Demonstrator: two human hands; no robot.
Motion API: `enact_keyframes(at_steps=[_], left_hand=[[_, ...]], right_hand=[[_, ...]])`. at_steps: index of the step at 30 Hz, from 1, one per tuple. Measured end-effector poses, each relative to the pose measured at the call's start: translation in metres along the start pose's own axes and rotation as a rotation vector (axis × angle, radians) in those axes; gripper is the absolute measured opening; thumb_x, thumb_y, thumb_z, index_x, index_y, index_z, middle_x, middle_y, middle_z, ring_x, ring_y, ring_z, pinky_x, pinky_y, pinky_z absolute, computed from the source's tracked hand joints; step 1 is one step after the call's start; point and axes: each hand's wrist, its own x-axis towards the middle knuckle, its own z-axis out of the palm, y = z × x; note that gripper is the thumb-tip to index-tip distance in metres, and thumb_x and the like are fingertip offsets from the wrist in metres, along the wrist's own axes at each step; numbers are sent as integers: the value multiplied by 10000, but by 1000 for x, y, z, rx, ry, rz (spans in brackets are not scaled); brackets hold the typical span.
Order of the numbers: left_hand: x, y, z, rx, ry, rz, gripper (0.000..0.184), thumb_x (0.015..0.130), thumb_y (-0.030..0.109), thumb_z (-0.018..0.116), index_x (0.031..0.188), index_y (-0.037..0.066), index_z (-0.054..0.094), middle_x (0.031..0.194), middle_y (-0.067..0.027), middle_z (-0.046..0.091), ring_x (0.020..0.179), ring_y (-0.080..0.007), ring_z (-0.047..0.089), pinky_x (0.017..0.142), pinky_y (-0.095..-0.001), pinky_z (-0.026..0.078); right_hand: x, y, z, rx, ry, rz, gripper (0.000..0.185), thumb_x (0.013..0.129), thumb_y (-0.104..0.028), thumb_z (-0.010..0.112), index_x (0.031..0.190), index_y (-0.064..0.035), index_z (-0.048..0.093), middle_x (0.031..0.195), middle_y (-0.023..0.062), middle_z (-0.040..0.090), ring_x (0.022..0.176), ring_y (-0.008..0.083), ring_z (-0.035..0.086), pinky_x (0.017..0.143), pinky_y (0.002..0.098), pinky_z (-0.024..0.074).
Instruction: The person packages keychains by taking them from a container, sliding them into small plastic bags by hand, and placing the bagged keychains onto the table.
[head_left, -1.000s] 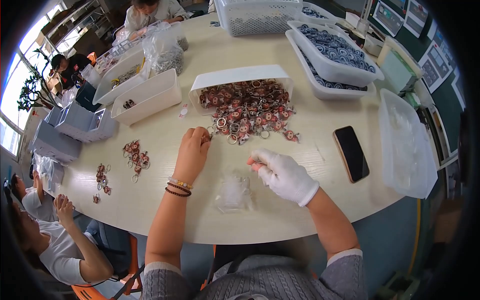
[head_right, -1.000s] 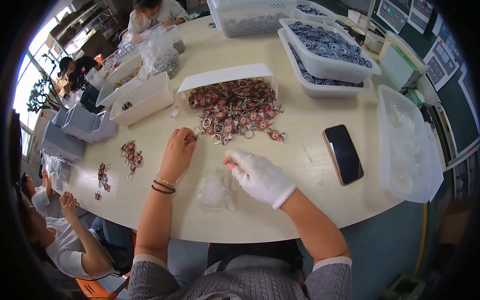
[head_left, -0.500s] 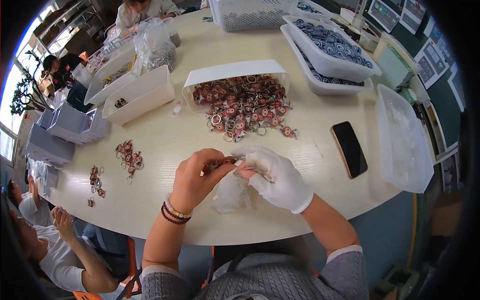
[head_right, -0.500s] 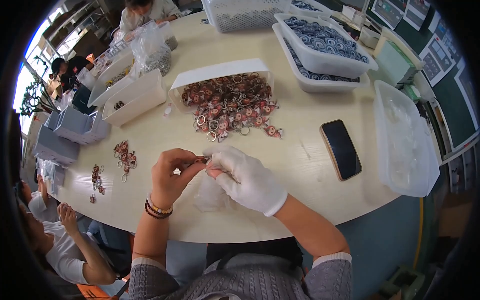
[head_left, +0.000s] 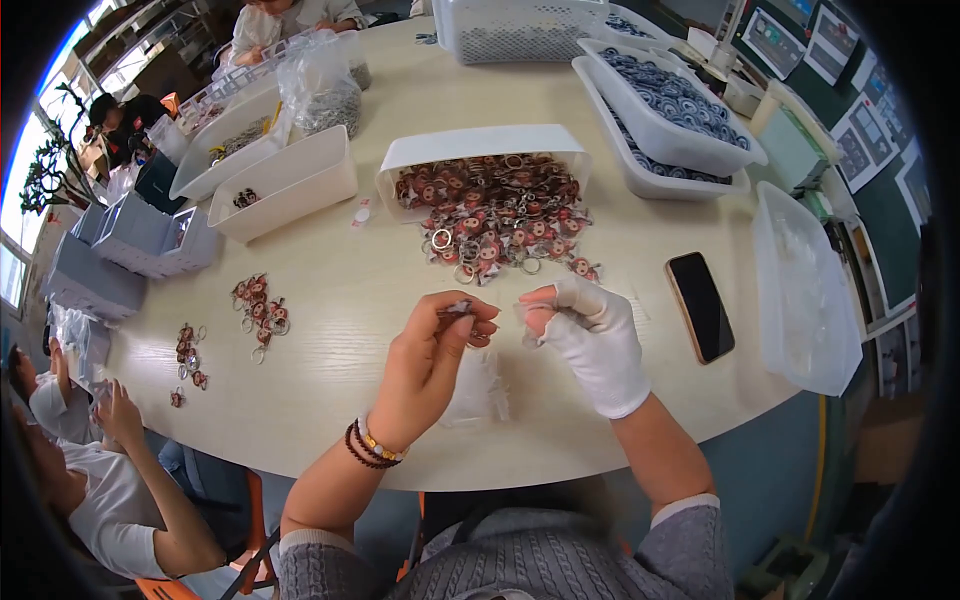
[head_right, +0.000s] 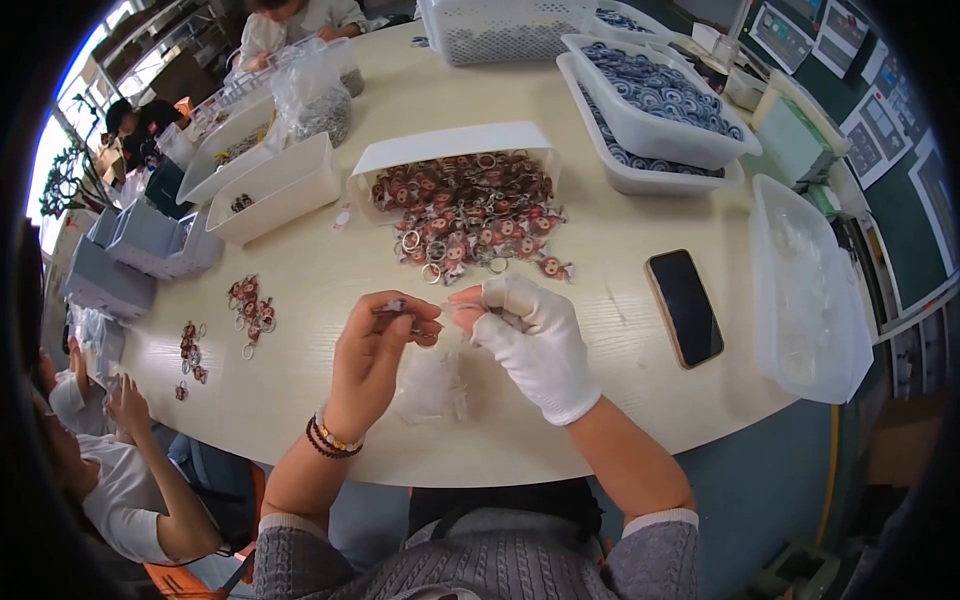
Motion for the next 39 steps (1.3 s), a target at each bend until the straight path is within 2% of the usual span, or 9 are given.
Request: enact_keyframes(at_steps=[7, 10, 19, 21, 22, 24, 25, 27, 39], left_hand=[[-4, 2, 0, 320, -121, 16, 137, 908, 18, 506, 1001, -50, 581, 910, -98, 641, 792, -147, 639, 719, -249, 510], [-7, 6, 2, 411, -132, 12, 140, 903, 24, 520, 994, -56, 591, 915, -99, 645, 798, -154, 644, 722, -242, 507], [-12, -3, 10, 139, -115, -56, 175, 895, 11, 513, 1051, -36, 576, 911, -109, 638, 848, -143, 625, 743, -251, 496], [-12, -1, 7, 234, -139, -16, 177, 889, 11, 519, 1051, -36, 572, 907, -118, 633, 820, -165, 625, 727, -261, 494], [-12, 0, 6, 331, -161, 24, 180, 883, 10, 524, 1051, -37, 567, 903, -127, 628, 792, -186, 624, 710, -271, 492], [-12, 1, 9, 419, -154, 96, 178, 873, 8, 531, 1043, -34, 569, 901, -138, 621, 769, -216, 616, 694, -283, 487], [-12, 2, 10, 508, -148, 166, 177, 864, 5, 538, 1034, -31, 570, 898, -149, 614, 747, -245, 609, 679, -295, 483], [-13, 1, 12, 508, -135, 172, 168, 858, 0, 540, 1021, -28, 571, 889, -152, 608, 741, -264, 602, 669, -303, 481], [-9, 7, 10, 453, -206, 17, 121, 870, -6, 506, 957, -32, 586, 839, -127, 632, 740, -236, 632, 656, -300, 492]], right_hand=[[-4, -5, 14, 152, 55, -27, 55, 831, -16, 620, 858, -18, 572, 838, 21, 613, 761, 64, 577, 686, 206, 473], [-5, -1, 13, 185, 40, 77, 96, 831, -38, 626, 830, -47, 530, 910, 87, 643, 814, 91, 581, 761, 234, 467], [-6, 0, 16, 166, 53, 32, 89, 856, -63, 607, 840, -35, 524, 946, 103, 643, 835, 115, 600, 763, 258, 495], [-6, 0, 19, 149, 87, 46, 86, 861, -55, 597, 835, -34, 517, 941, 115, 642, 833, 121, 605, 745, 259, 504], [-6, 0, 19, 145, 88, 46, 86, 861, -55, 597, 835, -34, 517, 941, 115, 642, 833, 121, 605, 745, 259, 504], [-7, 2, 21, 123, 93, -30, 42, 861, -55, 594, 871, -26, 567, 818, -2, 598, 701, 32, 538, 631, 196, 467], [-7, 2, 20, 123, 92, -28, 42, 861, -55, 594, 871, -26, 567, 818, -2, 598, 701, 32, 538, 631, 196, 467], [-8, 3, 17, 65, 92, 25, 95, 864, -29, 583, 822, -29, 498, 926, 116, 642, 806, 113, 607, 726, 249, 507], [-3, 4, 6, -128, -9, -32, 25, 849, -4, 567, 859, 1, 545, 821, 32, 624, 715, 42, 562, 640, 208, 493]])
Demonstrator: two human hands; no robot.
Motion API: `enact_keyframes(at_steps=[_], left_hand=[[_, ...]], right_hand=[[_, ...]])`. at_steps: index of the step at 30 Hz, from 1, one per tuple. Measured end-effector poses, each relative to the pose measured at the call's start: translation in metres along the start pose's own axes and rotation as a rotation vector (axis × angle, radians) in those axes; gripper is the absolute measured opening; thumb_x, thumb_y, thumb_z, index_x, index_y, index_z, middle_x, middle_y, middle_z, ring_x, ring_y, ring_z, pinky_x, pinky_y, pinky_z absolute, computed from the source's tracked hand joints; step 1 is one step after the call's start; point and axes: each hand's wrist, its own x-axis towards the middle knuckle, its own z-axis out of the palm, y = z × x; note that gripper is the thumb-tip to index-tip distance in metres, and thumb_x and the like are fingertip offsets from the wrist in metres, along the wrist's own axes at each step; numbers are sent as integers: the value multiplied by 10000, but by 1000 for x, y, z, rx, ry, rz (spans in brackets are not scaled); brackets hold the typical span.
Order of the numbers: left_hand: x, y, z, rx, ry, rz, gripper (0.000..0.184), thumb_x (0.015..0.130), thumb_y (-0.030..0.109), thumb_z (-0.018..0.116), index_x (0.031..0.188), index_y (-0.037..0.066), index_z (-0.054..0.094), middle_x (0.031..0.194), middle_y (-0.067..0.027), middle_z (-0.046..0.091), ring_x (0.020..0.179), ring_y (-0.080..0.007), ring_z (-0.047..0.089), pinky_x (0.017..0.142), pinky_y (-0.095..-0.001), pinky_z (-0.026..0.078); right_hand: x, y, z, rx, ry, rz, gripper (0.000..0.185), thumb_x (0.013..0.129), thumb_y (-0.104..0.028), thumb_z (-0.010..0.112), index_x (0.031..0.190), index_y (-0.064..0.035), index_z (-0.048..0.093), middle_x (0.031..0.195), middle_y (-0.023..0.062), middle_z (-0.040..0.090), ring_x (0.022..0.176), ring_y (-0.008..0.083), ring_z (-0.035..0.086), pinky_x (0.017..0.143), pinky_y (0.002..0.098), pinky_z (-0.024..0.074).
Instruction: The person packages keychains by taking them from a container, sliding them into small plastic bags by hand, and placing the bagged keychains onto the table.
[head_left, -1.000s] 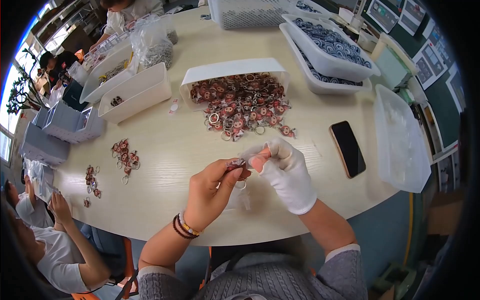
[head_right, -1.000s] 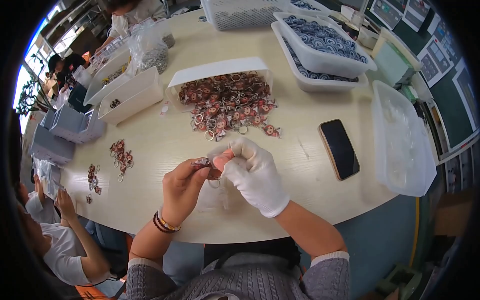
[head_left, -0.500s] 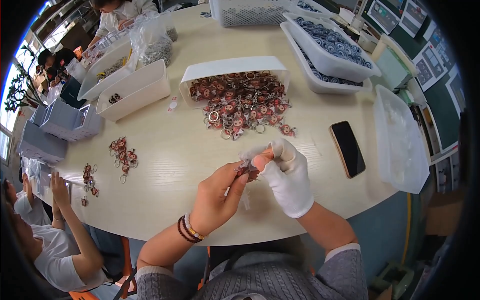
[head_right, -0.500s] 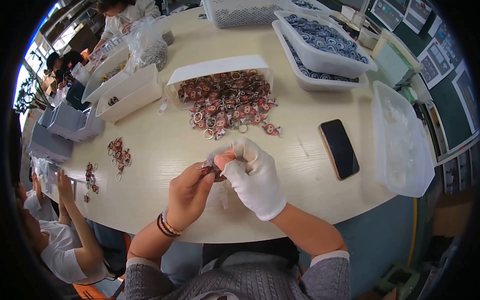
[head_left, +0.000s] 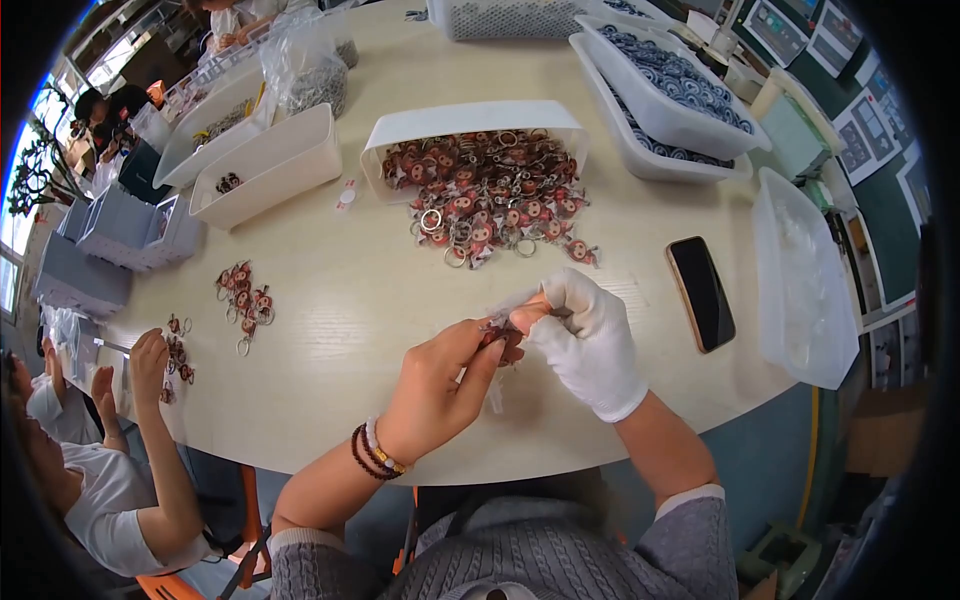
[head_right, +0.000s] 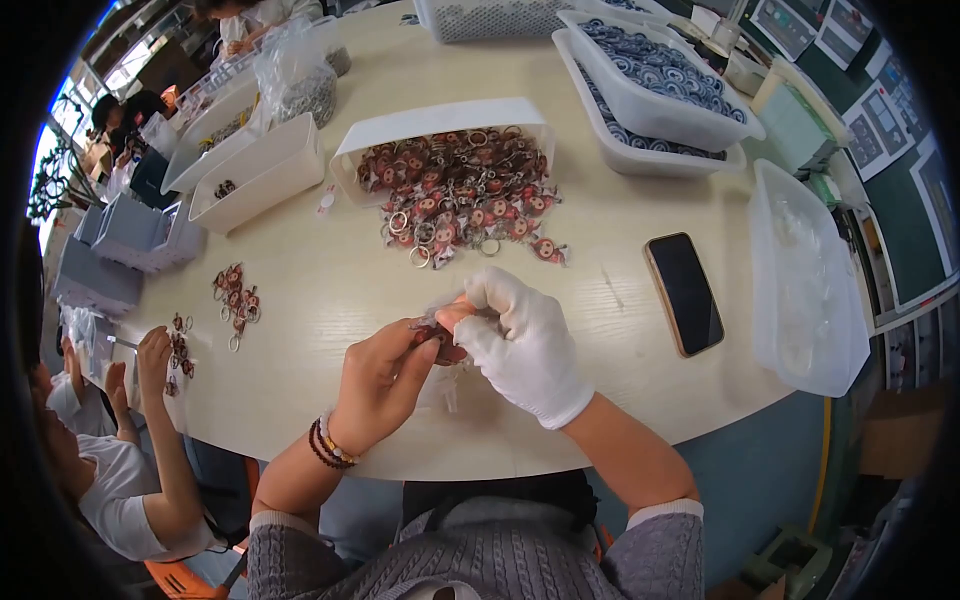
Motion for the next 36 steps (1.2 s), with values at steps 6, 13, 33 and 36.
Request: enact_keyframes(at_steps=[6, 13, 33, 36], left_hand=[[0, -7, 5, -165, 7, -55, 140, 890, 7, 493, 978, -47, 586, 874, -127, 649, 799, -183, 649, 695, -277, 505], [-3, -15, 11, -208, 12, -72, 129, 891, 17, 504, 961, -44, 594, 864, -127, 649, 779, -183, 656, 677, -272, 509], [3, -12, -7, -562, -47, -192, 269, 934, 32, 453, 1166, -95, 506, 1059, -115, 615, 947, -170, 609, 822, -285, 501], [5, -11, -8, -485, -10, -144, 282, 924, 19, 464, 1185, -78, 503, 1055, -116, 619, 941, -157, 609, 808, -274, 499]], right_hand=[[4, 1, -6, 124, -36, 90, 27, 843, 7, 555, 855, 7, 531, 835, 48, 630, 740, 60, 571, 678, 228, 499], [4, -4, -10, 84, -61, 139, 39, 841, -6, 567, 836, 10, 532, 828, 53, 634, 744, 64, 573, 686, 234, 502], [1, -12, -12, -483, 83, -287, 253, 823, 0, 568, 1071, -48, 578, 845, 73, 609, 660, 158, 627, 571, 257, 511], [-3, -14, -6, -1063, -4, -664, 354, 749, -13, 610, 1100, -36, 569, 867, 64, 585, 619, 203, 603, 515, 283, 497]])
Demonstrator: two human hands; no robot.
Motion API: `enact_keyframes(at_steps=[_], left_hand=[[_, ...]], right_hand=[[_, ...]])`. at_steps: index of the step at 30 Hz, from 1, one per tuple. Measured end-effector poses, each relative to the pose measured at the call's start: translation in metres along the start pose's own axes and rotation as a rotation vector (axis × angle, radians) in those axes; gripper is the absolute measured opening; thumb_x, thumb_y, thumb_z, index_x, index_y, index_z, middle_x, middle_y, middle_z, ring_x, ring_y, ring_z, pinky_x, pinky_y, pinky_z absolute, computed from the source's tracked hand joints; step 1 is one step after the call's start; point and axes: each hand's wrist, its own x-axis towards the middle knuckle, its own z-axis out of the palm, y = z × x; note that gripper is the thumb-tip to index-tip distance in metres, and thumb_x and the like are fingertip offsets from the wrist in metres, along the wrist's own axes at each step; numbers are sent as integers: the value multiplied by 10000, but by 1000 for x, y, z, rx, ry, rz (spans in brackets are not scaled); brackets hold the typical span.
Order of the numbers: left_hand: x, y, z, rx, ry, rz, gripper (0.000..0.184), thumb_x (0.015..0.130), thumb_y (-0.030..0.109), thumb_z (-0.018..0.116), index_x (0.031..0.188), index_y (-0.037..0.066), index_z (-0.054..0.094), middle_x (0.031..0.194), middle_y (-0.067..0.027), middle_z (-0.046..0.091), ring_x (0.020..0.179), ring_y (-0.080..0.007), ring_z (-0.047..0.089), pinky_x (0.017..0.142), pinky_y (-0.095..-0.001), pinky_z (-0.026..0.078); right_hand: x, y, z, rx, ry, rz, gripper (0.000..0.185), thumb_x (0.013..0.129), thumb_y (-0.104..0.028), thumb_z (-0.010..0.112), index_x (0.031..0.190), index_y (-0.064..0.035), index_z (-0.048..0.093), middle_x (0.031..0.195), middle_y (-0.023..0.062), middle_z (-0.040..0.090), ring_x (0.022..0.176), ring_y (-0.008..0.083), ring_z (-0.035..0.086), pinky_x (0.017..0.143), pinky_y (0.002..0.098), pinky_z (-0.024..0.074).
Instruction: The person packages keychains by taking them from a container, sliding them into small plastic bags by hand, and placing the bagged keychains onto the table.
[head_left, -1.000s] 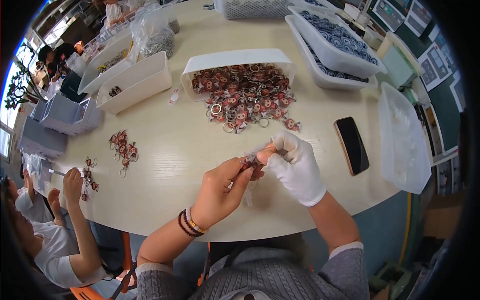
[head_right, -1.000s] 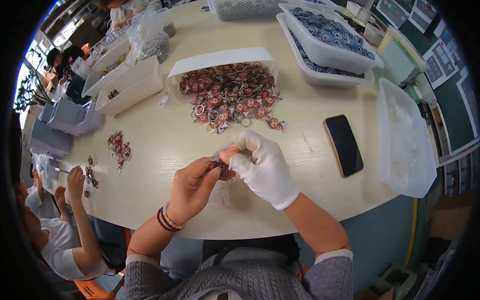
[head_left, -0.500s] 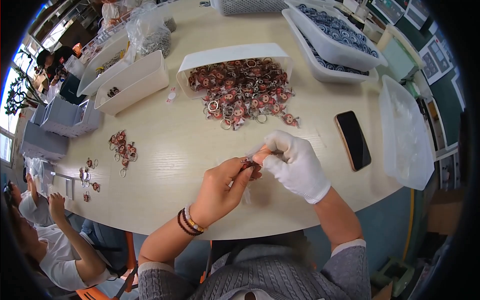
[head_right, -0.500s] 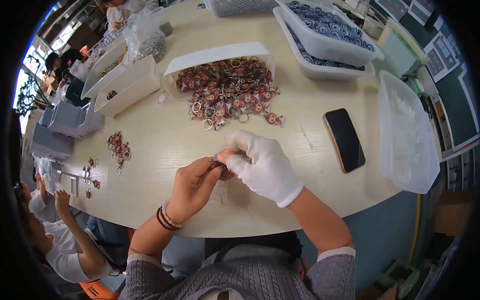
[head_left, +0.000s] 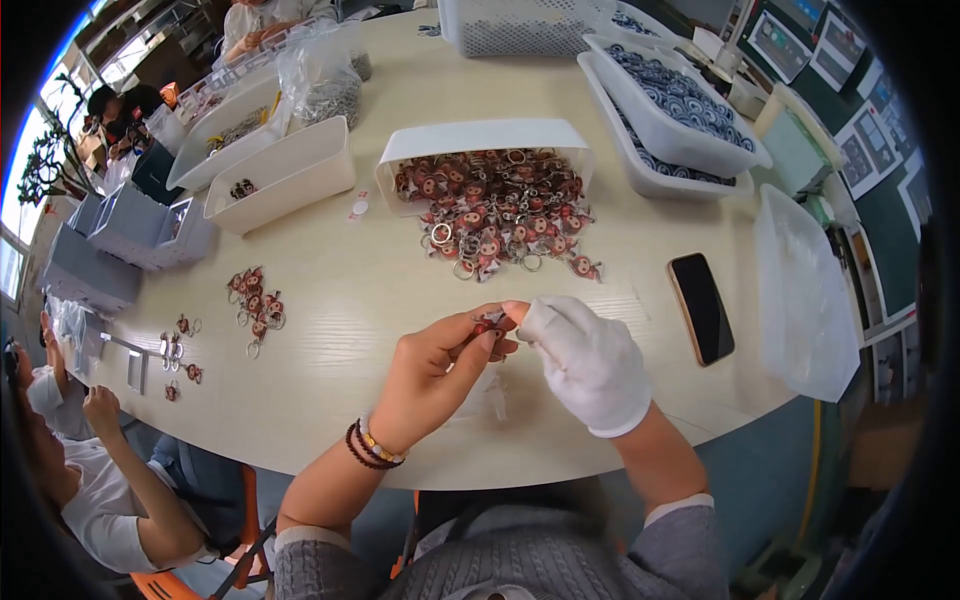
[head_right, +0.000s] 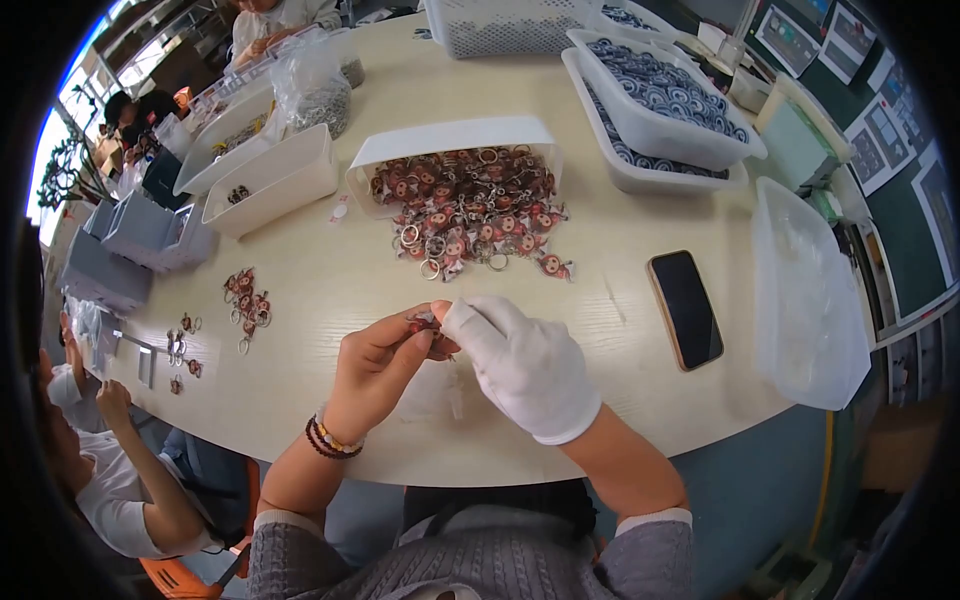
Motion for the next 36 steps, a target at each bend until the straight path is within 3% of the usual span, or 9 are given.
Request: enact_keyframes(at_steps=[7, 14, 16, 22, 25, 29, 33, 34, 36], left_hand=[[-4, 2, 2, 480, 12, 162, 331, 893, 7, 520, 1218, -53, 504, 1024, -127, 631, 908, -142, 613, 810, -248, 470], [-1, 9, -3, 459, -84, 149, 369, 874, 1, 557, 1234, -46, 490, 998, -113, 637, 880, -131, 606, 805, -247, 475], [2, 4, -7, -53, -122, -80, 417, 858, 14, 592, 1254, -32, 471, 1001, -85, 624, 856, -147, 607, 757, -262, 490], [5, 8, -12, -234, -154, -142, 447, 829, 3, 626, 1248, -26, 473, 1007, -85, 619, 902, -129, 600, 809, -248, 493], [7, 10, -17, -254, -142, -97, 414, 837, 32, 625, 1223, -30, 487, 1032, -110, 615, 905, -145, 609, 805, -255, 504], [11, 15, -34, -360, -67, -49, 405, 867, 80, 595, 1238, -22, 470, 1057, -131, 608, 897, -167, 619, 801, -276, 520], [20, 17, -66, -554, 198, 73, 339, 929, 120, 504, 1254, 36, 458, 1094, -108, 585, 950, -193, 606, 826, -302, 518], [24, 14, -73, -670, 252, 119, 337, 930, 123, 503, 1252, 38, 453, 1072, -94, 587, 926, -177, 602, 833, -300, 510], [25, 5, -82, -765, 300, 177, 351, 932, 167, 507, 1251, 34, 446, 1030, -73, 589, 885, -138, 585, 823, -282, 491]], right_hand=[[2, -6, 11, -166, 51, -118, 376, 685, -41, 632, 1057, -13, 580, 864, 61, 580, 593, 184, 591, 470, 290, 475], [1, -1, 11, -273, 77, -179, 327, 678, -78, 642, 996, -30, 584, 837, 66, 568, 585, 182, 580, 460, 290, 467], [1, 0, 12, -283, 100, -200, 311, 673, -87, 646, 975, -39, 585, 822, 61, 561, 581, 179, 576, 454, 290, 463], [3, -7, 11, -278, 96, -205, 241, 669, -136, 667, 879, -72, 569, 763, 35, 546, 562, 177, 559, 443, 300, 449], [4, -13, 6, -207, 145, -180, 222, 677, -147, 681, 860, -96, 565, 725, 35, 540, 549, 176, 557, 442, 311, 443], [5, -16, -6, 228, -41, 55, 172, 668, -120, 693, 765, -99, 553, 634, 46, 529, 521, 207, 554, 458, 318, 438], [-2, -18, -13, 556, -272, 294, 160, 659, -163, 689, 699, -84, 556, 624, 69, 570, 528, 228, 580, 493, 319, 458], [-1, -18, -5, 596, -287, 243, 160, 659, -163, 689, 699, -84, 556, 624, 69, 570, 528, 228, 580, 493, 319, 458], [-1, -21, 16, 215, -386, 104, 145, 705, -214, 648, 752, -95, 580, 678, 79, 594, 573, 254, 594, 534, 357, 474]])
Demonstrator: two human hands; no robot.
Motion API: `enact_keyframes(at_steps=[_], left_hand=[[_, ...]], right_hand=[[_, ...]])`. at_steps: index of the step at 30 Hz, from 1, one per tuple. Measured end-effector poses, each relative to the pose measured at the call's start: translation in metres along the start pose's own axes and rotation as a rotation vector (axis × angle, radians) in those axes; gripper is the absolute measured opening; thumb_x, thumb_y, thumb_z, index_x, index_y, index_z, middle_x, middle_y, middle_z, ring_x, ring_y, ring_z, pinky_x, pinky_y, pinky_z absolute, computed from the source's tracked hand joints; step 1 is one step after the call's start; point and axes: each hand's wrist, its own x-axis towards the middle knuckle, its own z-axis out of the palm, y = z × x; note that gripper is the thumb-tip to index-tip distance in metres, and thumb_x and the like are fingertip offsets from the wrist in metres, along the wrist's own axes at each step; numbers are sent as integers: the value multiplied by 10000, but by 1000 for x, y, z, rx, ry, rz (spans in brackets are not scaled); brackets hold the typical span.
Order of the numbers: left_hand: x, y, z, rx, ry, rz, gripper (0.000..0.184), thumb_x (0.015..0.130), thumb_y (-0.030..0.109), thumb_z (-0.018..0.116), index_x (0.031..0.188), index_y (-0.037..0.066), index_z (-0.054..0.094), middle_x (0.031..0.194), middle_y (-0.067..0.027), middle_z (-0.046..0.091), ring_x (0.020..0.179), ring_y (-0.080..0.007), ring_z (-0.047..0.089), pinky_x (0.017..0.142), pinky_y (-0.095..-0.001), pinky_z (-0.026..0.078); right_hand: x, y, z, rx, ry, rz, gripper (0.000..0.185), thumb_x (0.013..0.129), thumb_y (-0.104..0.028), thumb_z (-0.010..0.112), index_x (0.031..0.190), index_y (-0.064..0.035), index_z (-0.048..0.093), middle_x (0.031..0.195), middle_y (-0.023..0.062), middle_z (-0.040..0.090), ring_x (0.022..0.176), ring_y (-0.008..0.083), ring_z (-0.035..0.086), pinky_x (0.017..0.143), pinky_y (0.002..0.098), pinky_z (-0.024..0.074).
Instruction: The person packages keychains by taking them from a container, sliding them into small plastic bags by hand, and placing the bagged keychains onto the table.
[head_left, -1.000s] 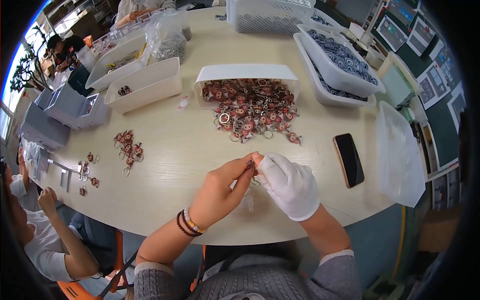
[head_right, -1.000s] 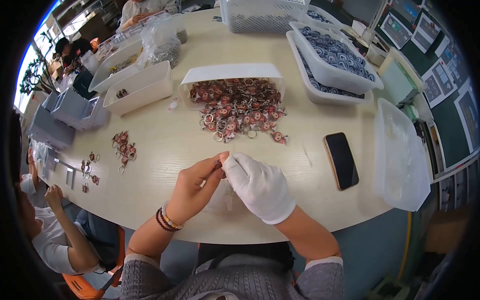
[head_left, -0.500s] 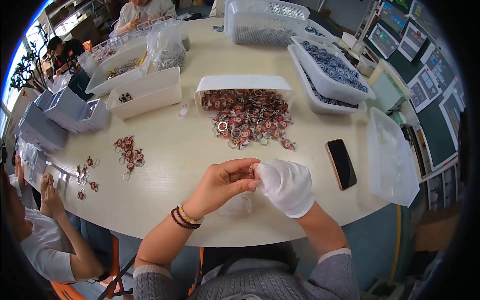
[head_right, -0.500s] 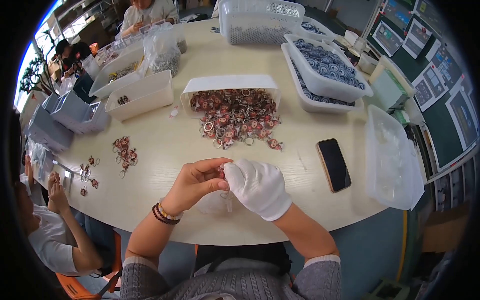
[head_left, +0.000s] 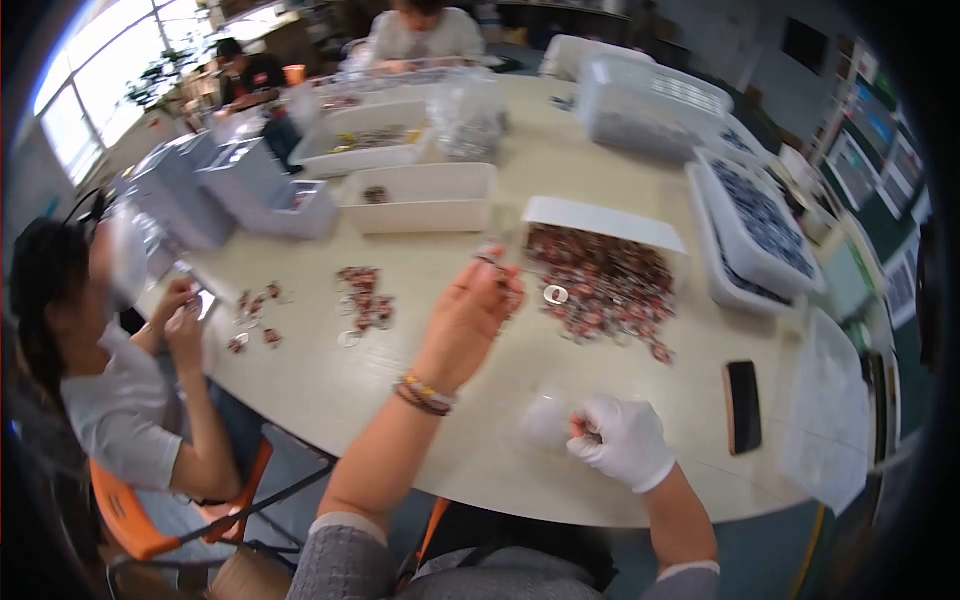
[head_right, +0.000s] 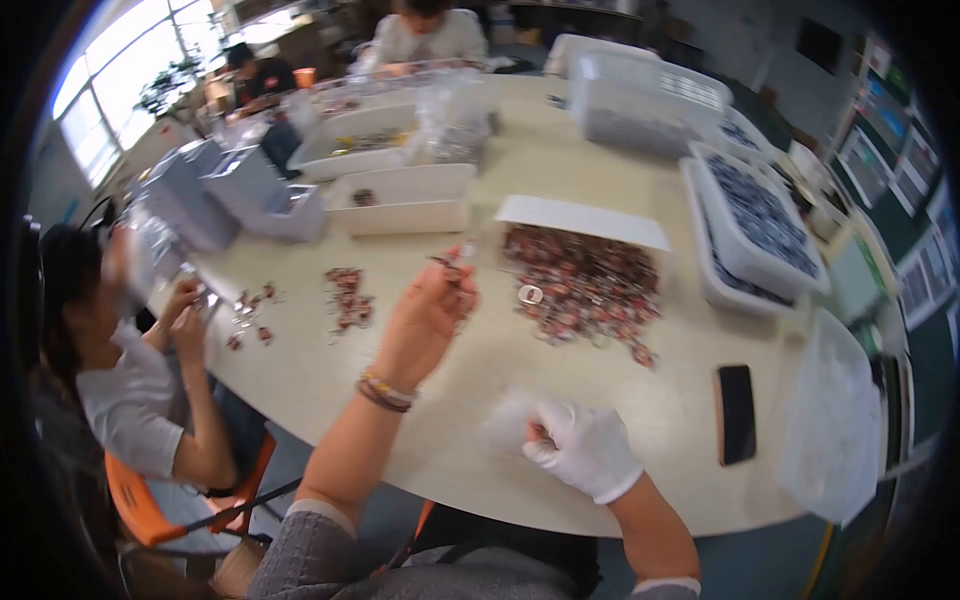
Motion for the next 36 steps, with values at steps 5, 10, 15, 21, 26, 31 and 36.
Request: enact_keyframes(at_steps=[5, 10, 15, 21, 26, 31, 36], left_hand=[[-9, -15, 12, -16, -61, -174, 327, 930, 210, 515, 1204, 37, 473, 937, -36, 591, 774, -101, 570, 740, -253, 496], [-15, -16, 17, -52, -66, -352, 208, 893, 197, 584, 1052, 105, 487, 817, 3, 574, 600, -56, 513, 525, -201, 435], [-22, -21, 19, 232, -154, -429, 189, 943, 164, 486, 1117, 116, 430, 813, 2, 541, 526, -25, 380, 451, -172, 321], [-30, -39, 27, 513, -334, -238, 293, 965, 85, 385, 1257, 82, 359, 997, -73, 551, 661, -73, 455, 602, -211, 420], [-40, -58, 28, 455, -339, -231, 326, 951, 28, 399, 1275, 30, 361, 1059, -96, 555, 901, -133, 576, 802, -273, 485], [-46, -61, 31, 707, -301, -103, 215, 933, 29, 461, 1128, -54, 499, 994, -74, 585, 946, -150, 613, 805, -244, 481], [-52, -61, 41, 806, -318, -29, 259, 925, 13, 467, 1170, -61, 508, 968, -102, 631, 912, -154, 630, 793, -245, 483]], right_hand=[[4, 10, 38, -344, -189, 94, 130, 778, -224, 554, 815, -100, 543, 722, 77, 587, 668, 290, 605, 575, 398, 473], [-3, 29, 1, -162, -163, 29, 153, 798, -165, 531, 913, -73, 571, 800, 130, 605, 704, 314, 606, 655, 396, 489], [7, 11, -16, 596, 179, 531, 95, 840, -41, 551, 924, 2, 536, 853, 106, 639, 697, 175, 625, 647, 289, 508], [4, 23, -11, 974, 336, 371, 129, 849, -86, 609, 908, -19, 516, 842, 113, 625, 708, 146, 604, 663, 276, 510], [6, 23, -4, 1192, 477, 355, 132, 847, -95, 622, 897, -25, 522, 888, 88, 622, 795, 115, 588, 755, 250, 482], [8, 13, -2, 1167, 489, 389, 114, 869, -83, 587, 856, -77, 474, 975, 83, 605, 855, 136, 583, 803, 269, 465], [5, 20, 1, 1091, 474, 396, 73, 869, -44, 565, 879, -44, 493, 917, 51, 590, 819, 80, 551, 769, 231, 451]])
